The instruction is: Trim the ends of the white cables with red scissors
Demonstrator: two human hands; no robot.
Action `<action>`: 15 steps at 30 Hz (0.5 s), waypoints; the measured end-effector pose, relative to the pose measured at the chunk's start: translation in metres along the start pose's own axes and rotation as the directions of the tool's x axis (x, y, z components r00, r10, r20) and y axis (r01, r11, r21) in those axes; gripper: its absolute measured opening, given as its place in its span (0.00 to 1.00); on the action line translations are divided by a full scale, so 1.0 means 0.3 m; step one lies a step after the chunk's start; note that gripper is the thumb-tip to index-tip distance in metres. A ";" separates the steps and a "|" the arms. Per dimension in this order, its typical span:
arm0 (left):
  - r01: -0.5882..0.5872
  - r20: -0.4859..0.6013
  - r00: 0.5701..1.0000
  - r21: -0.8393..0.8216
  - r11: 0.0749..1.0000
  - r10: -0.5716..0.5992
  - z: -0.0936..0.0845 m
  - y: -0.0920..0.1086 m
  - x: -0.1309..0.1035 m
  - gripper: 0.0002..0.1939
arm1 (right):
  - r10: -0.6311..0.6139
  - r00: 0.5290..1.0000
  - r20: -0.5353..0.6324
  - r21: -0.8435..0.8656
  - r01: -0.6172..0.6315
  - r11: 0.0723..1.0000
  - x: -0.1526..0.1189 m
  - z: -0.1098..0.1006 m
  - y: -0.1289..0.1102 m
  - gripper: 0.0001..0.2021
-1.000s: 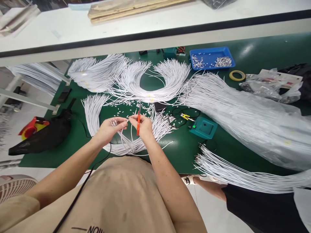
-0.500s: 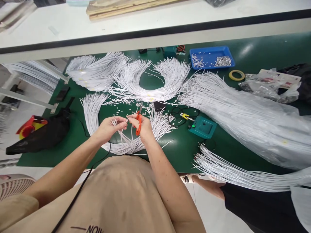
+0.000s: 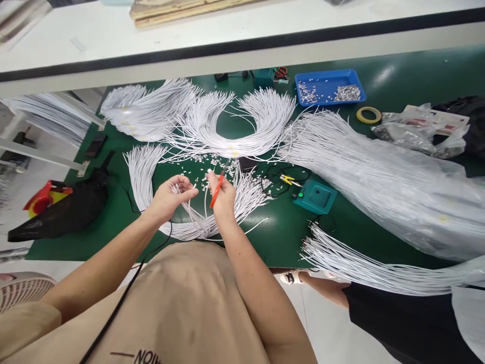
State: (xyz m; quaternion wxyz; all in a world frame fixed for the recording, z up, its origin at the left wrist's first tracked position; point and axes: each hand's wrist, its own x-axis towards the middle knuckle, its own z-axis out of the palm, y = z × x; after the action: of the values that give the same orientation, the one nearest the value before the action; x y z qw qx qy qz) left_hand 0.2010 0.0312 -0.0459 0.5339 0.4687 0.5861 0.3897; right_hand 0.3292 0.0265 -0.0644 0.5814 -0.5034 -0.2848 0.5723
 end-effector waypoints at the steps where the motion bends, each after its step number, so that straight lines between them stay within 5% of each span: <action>1: 0.012 0.010 1.000 -0.017 1.000 -0.012 -0.002 -0.002 0.001 0.18 | 0.011 0.999 0.048 -0.059 -0.008 0.998 0.009 0.000 0.007 0.10; 3: 0.042 0.046 0.998 -0.042 0.998 -0.040 -0.009 -0.005 0.002 0.19 | 0.023 0.991 0.131 -0.164 -0.002 0.986 0.022 -0.004 0.017 0.11; 5: 0.082 0.108 0.991 -0.060 0.995 -0.075 -0.022 -0.009 0.003 0.19 | -0.005 0.996 0.085 -0.240 0.025 0.971 0.026 -0.013 0.013 0.11; 7: 0.130 0.173 0.978 -0.073 0.989 -0.116 -0.038 -0.013 0.003 0.19 | -0.127 0.991 -0.050 -0.339 0.102 0.935 0.022 -0.025 -0.007 0.11; 10: 0.192 0.211 0.963 -0.091 0.977 -0.170 -0.055 -0.021 0.002 0.19 | -0.372 0.919 -0.132 -0.505 0.260 0.823 0.010 -0.032 -0.045 0.11; 12: 0.206 0.212 0.960 -0.088 0.975 -0.183 -0.056 -0.025 0.001 0.19 | -0.423 0.906 -0.020 -0.533 0.348 0.771 0.006 -0.020 -0.057 0.11; 15: 0.151 0.207 0.968 -0.046 0.987 -0.139 -0.050 -0.027 0.002 0.20 | -0.319 0.927 0.196 -0.481 0.375 0.793 0.013 0.008 -0.037 0.09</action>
State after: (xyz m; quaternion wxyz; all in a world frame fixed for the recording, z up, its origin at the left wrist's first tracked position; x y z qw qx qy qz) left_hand 0.1852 0.0304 -0.0520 0.6323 0.4453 0.5488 0.3175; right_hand 0.3320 0.0326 -0.0545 0.5065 -0.5475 -0.5434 0.3852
